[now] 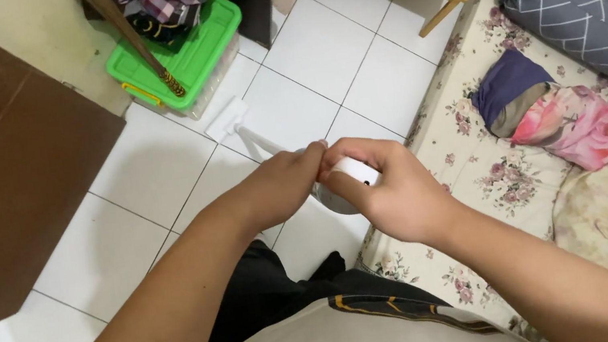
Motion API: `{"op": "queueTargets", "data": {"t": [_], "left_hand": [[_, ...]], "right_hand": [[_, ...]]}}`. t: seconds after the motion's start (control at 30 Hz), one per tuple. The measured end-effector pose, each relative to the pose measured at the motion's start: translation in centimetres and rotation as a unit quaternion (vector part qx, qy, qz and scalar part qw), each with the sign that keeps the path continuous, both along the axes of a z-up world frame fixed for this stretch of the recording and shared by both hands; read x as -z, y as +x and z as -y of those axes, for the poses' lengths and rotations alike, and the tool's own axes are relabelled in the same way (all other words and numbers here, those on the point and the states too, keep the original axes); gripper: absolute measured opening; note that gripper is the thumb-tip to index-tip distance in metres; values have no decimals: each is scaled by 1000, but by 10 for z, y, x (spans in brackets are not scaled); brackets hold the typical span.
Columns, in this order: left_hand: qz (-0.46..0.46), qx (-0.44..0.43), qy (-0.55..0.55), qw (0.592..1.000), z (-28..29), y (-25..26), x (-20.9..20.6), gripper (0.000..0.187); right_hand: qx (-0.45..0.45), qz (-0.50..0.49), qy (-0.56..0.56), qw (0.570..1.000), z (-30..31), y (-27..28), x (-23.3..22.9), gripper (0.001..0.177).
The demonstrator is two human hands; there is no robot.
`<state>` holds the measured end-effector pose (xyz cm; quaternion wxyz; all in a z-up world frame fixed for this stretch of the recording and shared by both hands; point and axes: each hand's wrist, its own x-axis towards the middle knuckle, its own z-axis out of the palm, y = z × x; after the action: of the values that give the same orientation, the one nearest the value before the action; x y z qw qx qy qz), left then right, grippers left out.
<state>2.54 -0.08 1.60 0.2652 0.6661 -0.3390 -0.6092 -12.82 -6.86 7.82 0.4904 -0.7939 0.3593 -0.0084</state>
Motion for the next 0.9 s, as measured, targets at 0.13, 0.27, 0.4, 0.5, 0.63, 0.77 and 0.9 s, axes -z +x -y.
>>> {"op": "queueTargets", "data": {"t": [0.13, 0.27, 0.4, 0.5, 0.63, 0.77, 0.9], "left_hand": [[-19, -7, 12, 1000, 4, 0, -16, 63], [-18, 16, -4, 1000, 4, -4, -28, 71], [-29, 37, -15, 999, 9, -5, 4, 70], [-64, 59, 51, 995, 11, -5, -5, 64], [-92, 41, -30, 994, 9, -8, 10, 66], [-103, 25, -55, 993, 1, -12, 23, 63], [-134, -21, -15, 991, -5, -12, 2, 72]], "right_hand": [[12, -7, 12, 1000, 2, 2, -21, 18], [32, -33, 16, 999, -1, 1, -35, 18], [44, -11, 21, 999, 10, -7, -12, 18], [23, 34, 12, 999, 17, -16, 14, 19], [42, -5, 4, 999, 22, -2, -9, 20], [87, -55, 7, 995, 19, 9, -27, 22], [105, -21, 16, 994, 25, 15, -16, 22]]}}
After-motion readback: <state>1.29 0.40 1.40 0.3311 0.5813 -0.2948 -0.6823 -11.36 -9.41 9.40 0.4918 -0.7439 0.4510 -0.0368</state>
